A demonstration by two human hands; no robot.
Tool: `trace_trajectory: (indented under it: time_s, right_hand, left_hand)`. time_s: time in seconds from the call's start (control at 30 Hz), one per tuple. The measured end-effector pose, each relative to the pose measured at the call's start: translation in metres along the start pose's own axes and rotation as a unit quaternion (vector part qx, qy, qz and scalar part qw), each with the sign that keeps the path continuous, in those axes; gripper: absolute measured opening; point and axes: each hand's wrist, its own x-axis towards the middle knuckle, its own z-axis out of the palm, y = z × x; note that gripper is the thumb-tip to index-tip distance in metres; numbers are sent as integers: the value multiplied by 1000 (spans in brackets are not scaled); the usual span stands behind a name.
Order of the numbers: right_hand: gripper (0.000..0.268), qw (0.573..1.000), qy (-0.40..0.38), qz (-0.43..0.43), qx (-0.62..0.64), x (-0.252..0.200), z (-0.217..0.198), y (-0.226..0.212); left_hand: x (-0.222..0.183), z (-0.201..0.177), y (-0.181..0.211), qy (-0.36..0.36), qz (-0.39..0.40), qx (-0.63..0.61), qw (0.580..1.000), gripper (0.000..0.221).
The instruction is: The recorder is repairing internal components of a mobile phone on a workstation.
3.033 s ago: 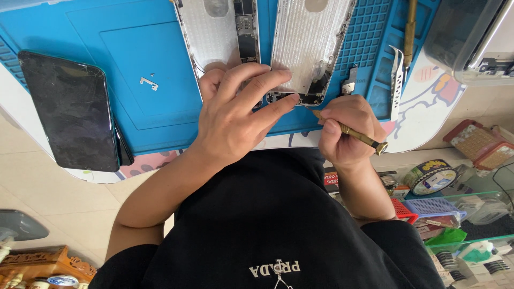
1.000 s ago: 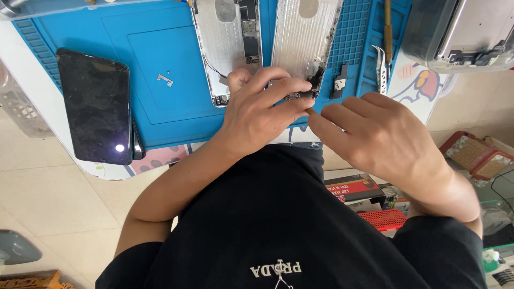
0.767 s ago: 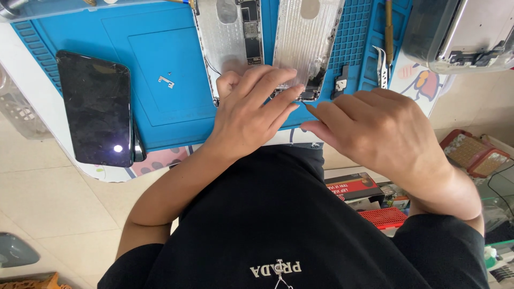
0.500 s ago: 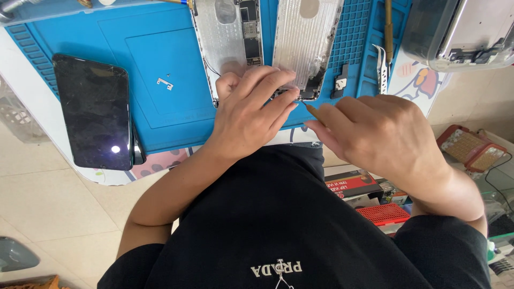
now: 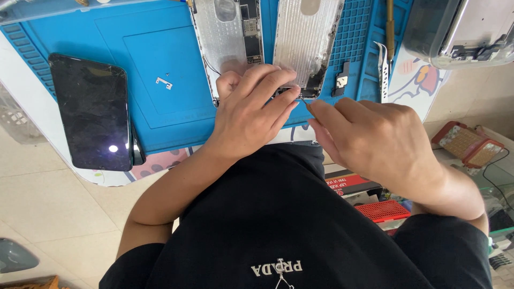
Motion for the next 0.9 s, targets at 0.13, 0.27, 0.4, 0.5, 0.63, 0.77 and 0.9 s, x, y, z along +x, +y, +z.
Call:
trace_trajectory:
  time_s: [0.13, 0.27, 0.4, 0.5, 0.63, 0.77, 0.9]
  right_hand:
    - [18, 1000, -11, 11, -12, -7, 9, 1]
    - [20, 999, 0, 37, 22, -6, 8, 0]
    - [14, 999, 14, 39, 21, -3, 9, -6]
    - [17, 997, 12, 55, 43, -5, 15, -6]
    - [16, 996, 37, 63, 60, -8, 19, -8]
    - [11, 987, 66, 90, 119, -11, 18, -5]
    - [17, 958, 133, 114, 228, -25, 17, 8]
  left_hand:
    - [-1, 0, -1, 3, 0, -3, 1000, 20]
    - [0, 0, 0, 1, -1, -8, 1000, 20]
    - [0, 1, 0, 4, 0, -7, 1000, 18]
    - [0, 0, 0, 7, 0, -6, 1000, 18]
    - [0, 0, 0, 8, 6, -10, 1000, 20]
    - [0, 0, 0, 9, 6, -4, 1000, 19]
    - [3, 0, 1, 13, 12, 5, 1000, 18]
